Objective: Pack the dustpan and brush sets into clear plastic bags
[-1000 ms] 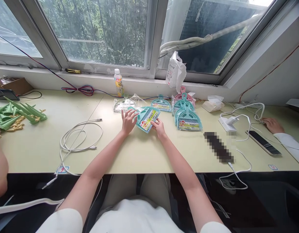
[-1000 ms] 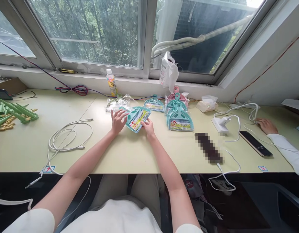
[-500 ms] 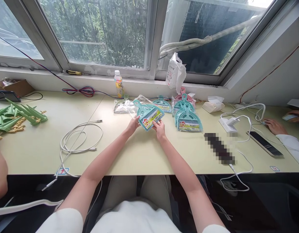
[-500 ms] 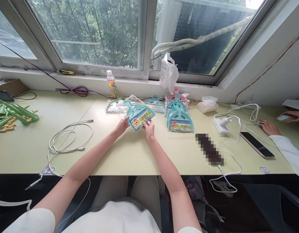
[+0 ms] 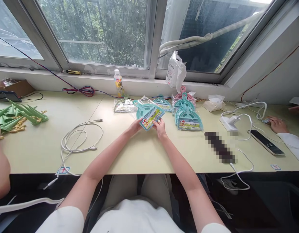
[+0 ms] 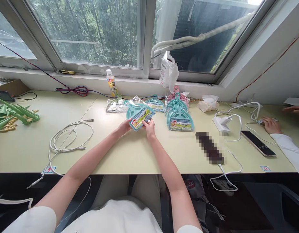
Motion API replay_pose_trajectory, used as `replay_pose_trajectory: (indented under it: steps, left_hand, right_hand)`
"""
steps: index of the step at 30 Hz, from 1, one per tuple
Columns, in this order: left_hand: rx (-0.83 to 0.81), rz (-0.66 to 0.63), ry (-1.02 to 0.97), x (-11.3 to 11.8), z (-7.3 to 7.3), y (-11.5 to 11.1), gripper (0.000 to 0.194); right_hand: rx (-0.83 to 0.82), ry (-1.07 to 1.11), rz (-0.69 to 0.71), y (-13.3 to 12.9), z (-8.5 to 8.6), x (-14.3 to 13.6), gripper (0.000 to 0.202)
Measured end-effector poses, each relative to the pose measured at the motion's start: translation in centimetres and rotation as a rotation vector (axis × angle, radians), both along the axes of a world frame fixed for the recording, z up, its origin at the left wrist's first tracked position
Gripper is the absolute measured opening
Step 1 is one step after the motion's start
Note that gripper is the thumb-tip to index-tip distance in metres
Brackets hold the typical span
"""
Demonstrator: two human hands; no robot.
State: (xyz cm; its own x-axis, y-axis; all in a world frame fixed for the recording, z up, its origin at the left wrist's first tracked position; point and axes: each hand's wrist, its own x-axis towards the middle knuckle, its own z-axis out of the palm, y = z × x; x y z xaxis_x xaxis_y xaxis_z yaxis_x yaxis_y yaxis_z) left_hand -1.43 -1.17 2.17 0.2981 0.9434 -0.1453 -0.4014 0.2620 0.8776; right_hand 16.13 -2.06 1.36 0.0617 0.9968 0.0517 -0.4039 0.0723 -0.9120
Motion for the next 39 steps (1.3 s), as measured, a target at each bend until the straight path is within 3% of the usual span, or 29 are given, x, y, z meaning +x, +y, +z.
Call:
replay_pose_trajectory:
  steps: [5, 7, 14, 18, 23, 29, 31, 36, 39]
  left_hand:
    - [0.026, -0.259, 0.013, 0.5, 0.0, -0.8, 0.043]
    - [0.018, -0.289, 0.009, 0.8, 0.1, -1.0, 0.047]
    - [0.162, -0.004, 0.106, 1.7, 0.0, -1.2, 0.06]
    - [0.151, 0.087, 0.172, 2.5, -0.1, -1.8, 0.066]
    - [0.147, 0.028, 0.172, 3.0, 0.5, -2.8, 0.071]
    - [0.081, -0.093, 0.18, 3.4, 0.4, -2.8, 0.059]
    - [0.064, 0.007, 0.179, 3.6, 0.1, -2.5, 0.067]
    - [0.213, 0.361, 0.302, 3.2, -0.3, -2.2, 0.114]
    - [0.333, 0.484, 0.361, 3.1, -0.1, -2.8, 0.113]
  right_hand:
    - [-0.008, 0.012, -0.057, 0.2, -0.1, 0.4, 0.045]
    - [-0.007, 0.018, -0.072, 0.2, -0.1, 0.3, 0.045]
    - [-0.018, 0.043, -0.085, -0.2, 0.0, -0.4, 0.044]
    - [-0.029, 0.035, -0.112, -0.3, -0.1, -0.5, 0.041]
    - [-0.044, 0.026, -0.143, -0.3, -0.2, -0.3, 0.039]
    - [-0.053, 0.054, -0.185, -0.2, -0.2, -0.2, 0.037]
    - [-0.058, 0.056, -0.19, -0.2, -0.2, -0.2, 0.038]
    - [-0.051, 0.007, -0.162, -0.2, -0.3, -0.6, 0.042]
    - [-0.045, -0.016, -0.151, -0.4, -0.4, -0.9, 0.042]
